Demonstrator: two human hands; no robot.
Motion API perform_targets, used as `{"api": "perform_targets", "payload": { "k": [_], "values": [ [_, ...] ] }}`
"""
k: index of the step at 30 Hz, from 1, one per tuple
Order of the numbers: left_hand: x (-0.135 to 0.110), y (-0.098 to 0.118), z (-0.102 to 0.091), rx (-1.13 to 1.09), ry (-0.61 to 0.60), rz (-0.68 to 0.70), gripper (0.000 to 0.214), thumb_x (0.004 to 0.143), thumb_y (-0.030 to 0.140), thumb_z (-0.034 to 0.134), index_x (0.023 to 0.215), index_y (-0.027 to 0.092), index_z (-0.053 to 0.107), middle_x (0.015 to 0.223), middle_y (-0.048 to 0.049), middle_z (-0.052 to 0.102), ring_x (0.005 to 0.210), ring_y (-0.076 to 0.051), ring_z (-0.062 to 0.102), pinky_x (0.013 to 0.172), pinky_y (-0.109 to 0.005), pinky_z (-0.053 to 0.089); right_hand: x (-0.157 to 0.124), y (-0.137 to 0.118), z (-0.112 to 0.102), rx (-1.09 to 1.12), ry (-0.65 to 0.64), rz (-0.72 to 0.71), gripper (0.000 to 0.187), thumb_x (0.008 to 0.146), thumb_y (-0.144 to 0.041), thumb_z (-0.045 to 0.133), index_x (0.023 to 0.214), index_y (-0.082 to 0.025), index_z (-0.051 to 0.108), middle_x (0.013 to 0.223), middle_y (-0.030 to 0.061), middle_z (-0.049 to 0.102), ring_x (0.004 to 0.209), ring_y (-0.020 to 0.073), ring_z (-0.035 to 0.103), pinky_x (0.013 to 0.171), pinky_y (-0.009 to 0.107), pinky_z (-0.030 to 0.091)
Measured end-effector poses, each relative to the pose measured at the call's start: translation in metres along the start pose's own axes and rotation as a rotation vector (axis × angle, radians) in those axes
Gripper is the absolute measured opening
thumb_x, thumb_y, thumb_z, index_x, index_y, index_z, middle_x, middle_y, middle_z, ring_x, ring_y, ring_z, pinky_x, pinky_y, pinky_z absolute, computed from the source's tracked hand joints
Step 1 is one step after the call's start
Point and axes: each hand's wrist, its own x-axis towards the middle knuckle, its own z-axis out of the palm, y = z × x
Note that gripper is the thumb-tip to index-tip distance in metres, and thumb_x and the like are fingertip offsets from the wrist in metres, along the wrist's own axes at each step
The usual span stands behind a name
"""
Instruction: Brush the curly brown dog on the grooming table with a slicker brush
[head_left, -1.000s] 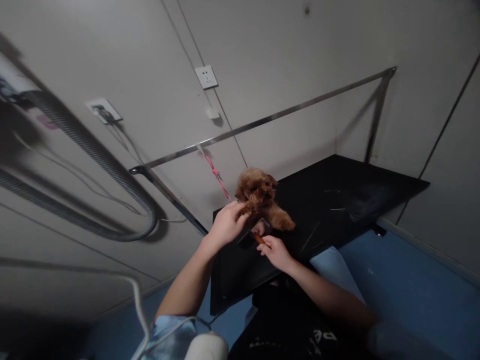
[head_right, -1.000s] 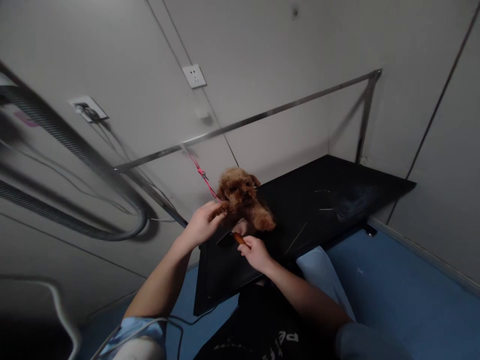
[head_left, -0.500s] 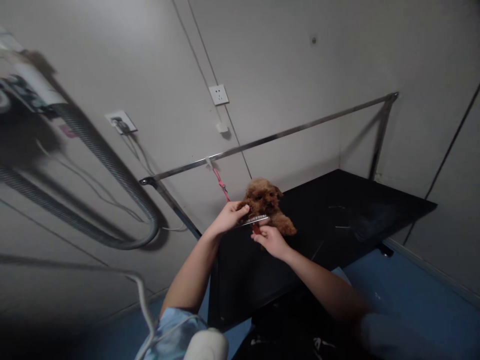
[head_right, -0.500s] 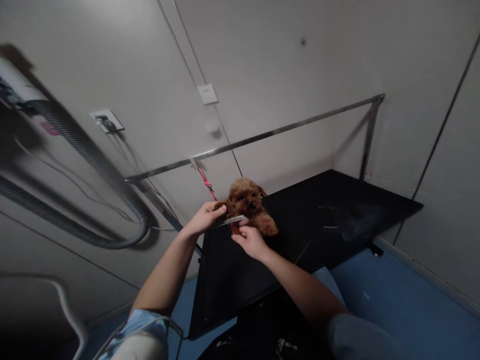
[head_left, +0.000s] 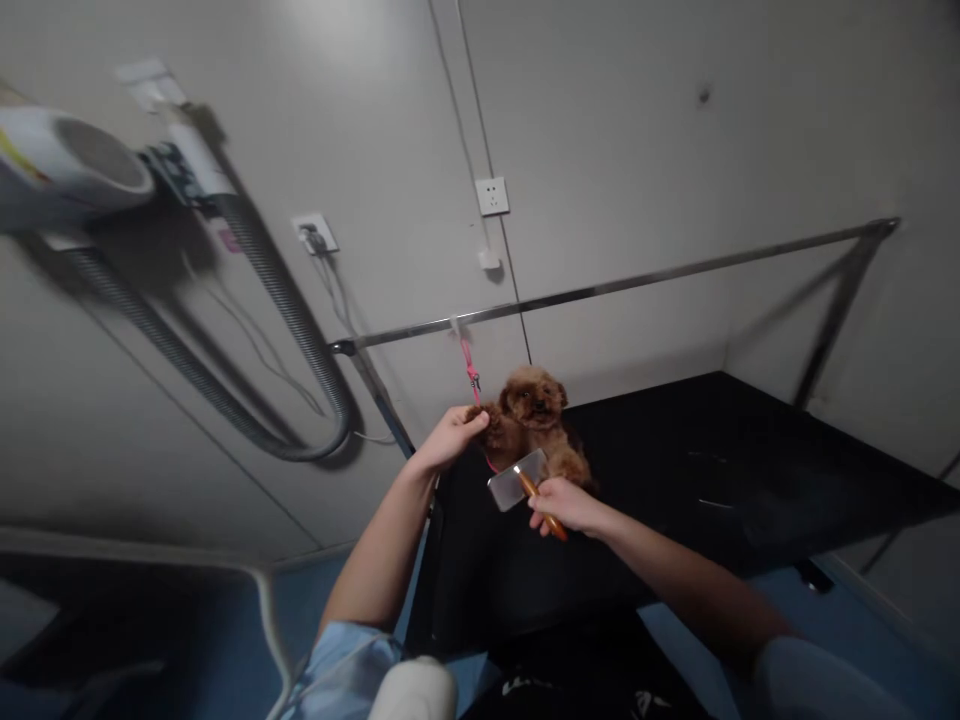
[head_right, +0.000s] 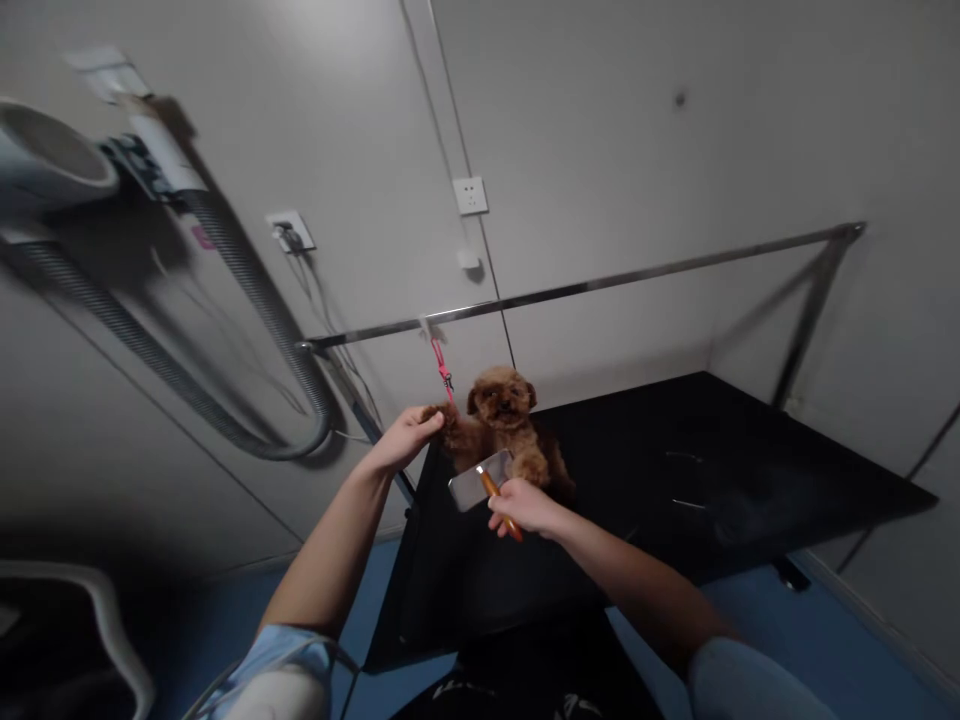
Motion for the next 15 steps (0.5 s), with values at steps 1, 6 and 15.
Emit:
{"api": "perform_targets", "payload": {
  "k": [1, 6, 15],
  "values": [
    [-0.001, 0.0, 0.0, -0.01, 0.011, -0.007, 0.042, 0.063, 0.051, 0.075, 0.067, 0.01, 0.063, 0.059, -0.0025, 0.061, 0.054, -0.012, 0.054, 0.056, -0.024, 0.042, 0.0, -0.002, 0.002, -0.028, -0.028, -0.054, 0.019, 0.079, -0.033, 0.059, 0.077, -0.014, 0.056, 0.068, 0.003, 0.067, 0.054, 0.0113, 0.059, 0.05, 0.021, 0.042],
    [-0.005, 0.003, -0.001, -0.056, 0.132, 0.007, 0.041, 0.061, 0.048, 0.077, 0.064, 0.011, 0.06, 0.055, -0.0009, 0.058, 0.05, -0.011, 0.052, 0.051, -0.022, 0.04, 0.01, -0.02, 0.012, -0.126, 0.07, -0.285, 0.009, 0.079, -0.023, 0.059, 0.076, -0.014, 0.059, 0.072, 0.0018, 0.067, 0.065, 0.0118, 0.061, 0.06, 0.021, 0.044],
    [-0.021, 0.002, -0.003, -0.151, 0.267, 0.018, 0.042, 0.055, 0.048, 0.08, 0.063, 0.012, 0.06, 0.055, -0.0012, 0.059, 0.049, -0.012, 0.054, 0.05, -0.022, 0.042, 0.007, -0.033, 0.017, -0.377, 0.126, -0.376, 0.014, 0.085, -0.022, 0.048, 0.081, -0.015, 0.06, 0.077, 0.0034, 0.067, 0.068, 0.0124, 0.061, 0.064, 0.022, 0.043]
  ]
}}
